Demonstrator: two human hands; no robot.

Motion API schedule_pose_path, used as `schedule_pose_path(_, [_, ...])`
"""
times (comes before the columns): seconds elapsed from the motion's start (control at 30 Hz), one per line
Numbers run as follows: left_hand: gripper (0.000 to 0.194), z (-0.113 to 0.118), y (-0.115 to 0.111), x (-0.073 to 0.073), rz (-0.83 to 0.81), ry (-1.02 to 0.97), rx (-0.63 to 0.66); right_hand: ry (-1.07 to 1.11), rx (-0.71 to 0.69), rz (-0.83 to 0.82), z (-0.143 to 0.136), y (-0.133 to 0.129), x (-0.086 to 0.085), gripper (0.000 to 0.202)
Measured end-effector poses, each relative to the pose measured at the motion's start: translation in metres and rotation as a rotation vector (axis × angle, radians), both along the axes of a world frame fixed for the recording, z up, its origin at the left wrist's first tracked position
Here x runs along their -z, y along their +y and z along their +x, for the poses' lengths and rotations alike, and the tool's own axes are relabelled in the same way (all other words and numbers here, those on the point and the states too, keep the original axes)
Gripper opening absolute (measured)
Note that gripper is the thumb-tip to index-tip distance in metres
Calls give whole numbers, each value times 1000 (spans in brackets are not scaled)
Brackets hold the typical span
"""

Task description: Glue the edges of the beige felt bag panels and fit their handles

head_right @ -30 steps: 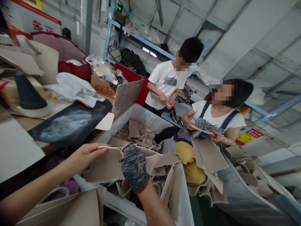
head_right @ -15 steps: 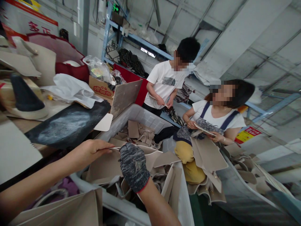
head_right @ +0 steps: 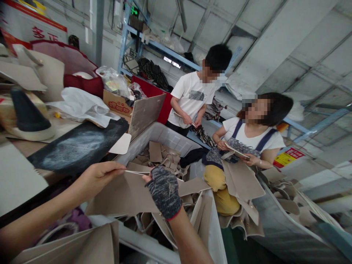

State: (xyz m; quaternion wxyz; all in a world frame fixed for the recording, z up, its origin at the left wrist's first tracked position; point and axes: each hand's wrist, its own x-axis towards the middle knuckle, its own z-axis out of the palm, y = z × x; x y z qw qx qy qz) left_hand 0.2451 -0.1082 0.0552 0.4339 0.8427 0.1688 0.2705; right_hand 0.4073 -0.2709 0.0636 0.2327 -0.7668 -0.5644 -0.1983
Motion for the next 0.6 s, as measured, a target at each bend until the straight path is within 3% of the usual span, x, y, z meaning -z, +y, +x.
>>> schedule_pose_path(0.17, [31, -6, 7, 2, -43, -43, -26, 92, -75, -12, 19, -10, -3, 17])
schedule_pose_path(0.4, [32, -7, 6, 2, -72, -47, -19, -103, -129, 123, 16, -10, -7, 19])
schedule_pose_path(0.6, [30, -7, 6, 3, -98, -79, -26, -116, -131, 153, 15, -11, -9, 17])
